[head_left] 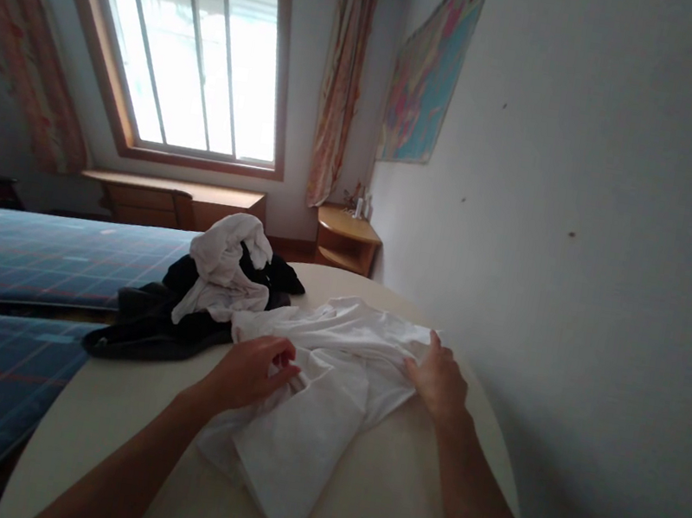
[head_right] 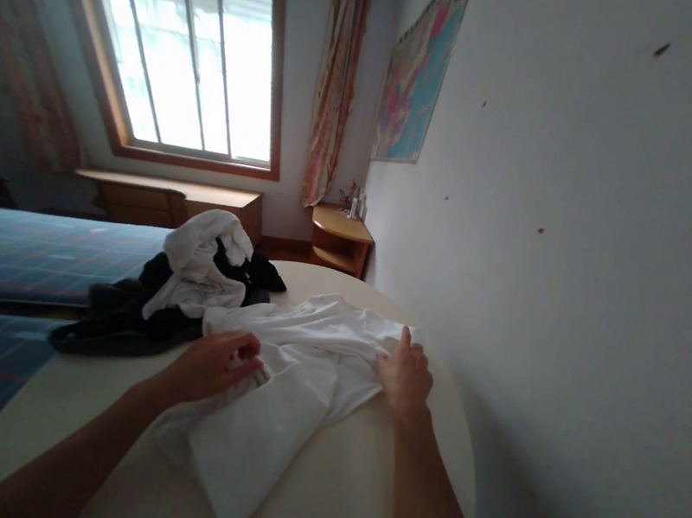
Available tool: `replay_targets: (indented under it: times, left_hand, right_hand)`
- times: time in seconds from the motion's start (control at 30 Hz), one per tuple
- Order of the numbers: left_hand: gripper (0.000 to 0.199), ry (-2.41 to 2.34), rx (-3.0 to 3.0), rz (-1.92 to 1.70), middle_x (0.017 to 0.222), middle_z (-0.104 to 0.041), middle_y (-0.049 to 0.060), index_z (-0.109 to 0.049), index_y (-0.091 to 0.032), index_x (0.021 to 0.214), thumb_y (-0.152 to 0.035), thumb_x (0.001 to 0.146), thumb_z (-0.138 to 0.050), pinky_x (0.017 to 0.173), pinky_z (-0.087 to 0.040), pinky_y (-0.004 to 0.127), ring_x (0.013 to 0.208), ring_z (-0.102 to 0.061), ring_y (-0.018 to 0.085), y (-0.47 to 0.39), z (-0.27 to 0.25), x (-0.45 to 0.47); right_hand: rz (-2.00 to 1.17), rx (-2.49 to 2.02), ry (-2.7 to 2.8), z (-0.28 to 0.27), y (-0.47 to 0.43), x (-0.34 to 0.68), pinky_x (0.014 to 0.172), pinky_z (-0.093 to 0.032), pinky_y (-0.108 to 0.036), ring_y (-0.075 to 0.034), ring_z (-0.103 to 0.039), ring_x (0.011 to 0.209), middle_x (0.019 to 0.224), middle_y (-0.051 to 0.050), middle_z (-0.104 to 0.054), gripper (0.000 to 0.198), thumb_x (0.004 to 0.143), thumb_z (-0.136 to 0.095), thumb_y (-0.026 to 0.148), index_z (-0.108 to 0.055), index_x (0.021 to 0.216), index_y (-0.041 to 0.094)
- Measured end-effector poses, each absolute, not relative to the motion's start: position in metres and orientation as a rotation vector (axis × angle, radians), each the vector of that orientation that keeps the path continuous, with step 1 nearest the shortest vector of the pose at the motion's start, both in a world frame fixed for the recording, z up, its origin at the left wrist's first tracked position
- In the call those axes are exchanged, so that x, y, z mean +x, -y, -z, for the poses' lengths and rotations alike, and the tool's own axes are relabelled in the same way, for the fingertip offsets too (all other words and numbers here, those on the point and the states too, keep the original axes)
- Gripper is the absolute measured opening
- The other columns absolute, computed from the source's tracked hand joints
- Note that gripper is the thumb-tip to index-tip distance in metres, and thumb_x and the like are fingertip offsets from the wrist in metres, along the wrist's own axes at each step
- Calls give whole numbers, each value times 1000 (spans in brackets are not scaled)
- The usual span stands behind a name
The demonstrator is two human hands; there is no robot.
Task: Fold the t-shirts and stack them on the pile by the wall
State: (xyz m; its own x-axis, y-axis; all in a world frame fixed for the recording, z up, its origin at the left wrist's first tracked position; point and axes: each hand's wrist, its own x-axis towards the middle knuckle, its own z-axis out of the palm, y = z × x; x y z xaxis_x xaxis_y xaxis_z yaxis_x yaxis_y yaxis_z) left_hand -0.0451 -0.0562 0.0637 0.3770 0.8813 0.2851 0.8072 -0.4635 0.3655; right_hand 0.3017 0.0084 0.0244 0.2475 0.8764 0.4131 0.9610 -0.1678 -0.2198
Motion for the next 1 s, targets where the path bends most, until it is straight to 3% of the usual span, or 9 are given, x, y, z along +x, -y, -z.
replay_targets:
  times: [0.17, 0.27, 0.37, 0.53, 0.67, 0.77, 0.9, 1.0]
  left_hand:
    - [30, -1161, 2538, -524, 110, -69, 4, -64, -25, 109, -41, 84, -69, 90, -44, 32, 102, -62, 23, 67, -61, -30]
    - [19, -1237, 2529, -459, 101, -71, 6, -67, -23, 98, -39, 87, -64, 84, -45, 32, 95, -63, 23, 65, -52, -26]
    - [17, -1449, 2424, -522, 92, -72, 4, -67, -23, 93, -37, 92, -56, 76, -45, 31, 87, -65, 22, 58, -46, -26]
    - [25, -1815, 2094, -833, 93, -74, 5, -65, -22, 99, -41, 94, -51, 77, -47, 32, 86, -68, 23, 42, -45, -42]
    - [24, -1909, 1891, -972, 92, -74, 4, -65, -22, 96, -42, 91, -54, 79, -48, 31, 86, -69, 23, 30, -43, -60]
    - [20, -1964, 1795, -1006, 87, -73, 4, -62, -23, 93, -42, 88, -58, 77, -49, 30, 84, -69, 22, 26, -42, -67]
    - [19, -1980, 1773, -1042, 88, -73, 4, -58, -23, 89, -42, 86, -61, 76, -49, 30, 83, -69, 22, 25, -39, -68]
    - [20, -1972, 1779, -1054, 88, -73, 4, -57, -23, 89, -43, 86, -60, 76, -48, 30, 84, -69, 22, 25, -37, -68]
  right_hand:
    - [212, -1979, 1893, -38, -3, 289, 89, -48, -36, -30, -63, 104, 114, -17, -62, 42, 86, -64, 31, -60, 126, 17]
    - [43, -1903, 2007, -31, -7, 283, 89, -46, -31, -25, -63, 103, 111, -12, -64, 29, 85, -64, 27, -65, 113, 19]
    - [-101, -1893, 2004, -31, -7, 277, 80, -46, -28, -22, -65, 91, 100, -10, -68, 20, 87, -63, 30, -65, 103, 19]
    - [-468, -1574, 2248, -53, 6, 264, 67, -43, -25, -18, -63, 74, 81, -3, -70, 23, 84, -68, 42, -66, 88, 19]
    - [-779, -1288, 2444, -60, 16, 253, 83, -47, -27, -21, -63, 94, 99, -2, -70, 36, 66, -84, 47, -72, 91, 23]
    - [-751, -1293, 2508, -56, 17, 250, 92, -46, -30, -24, -61, 104, 105, -2, -68, 31, 59, -88, 37, -76, 85, 25]
    - [-733, -1356, 2482, -52, 11, 256, 83, -48, -28, -21, -65, 89, 91, -1, -72, 8, 71, -78, 26, -76, 79, 24]
    - [-466, -1507, 2344, -52, 2, 267, 82, -46, -29, -21, -67, 86, 87, -3, -74, 9, 80, -71, 30, -76, 83, 23]
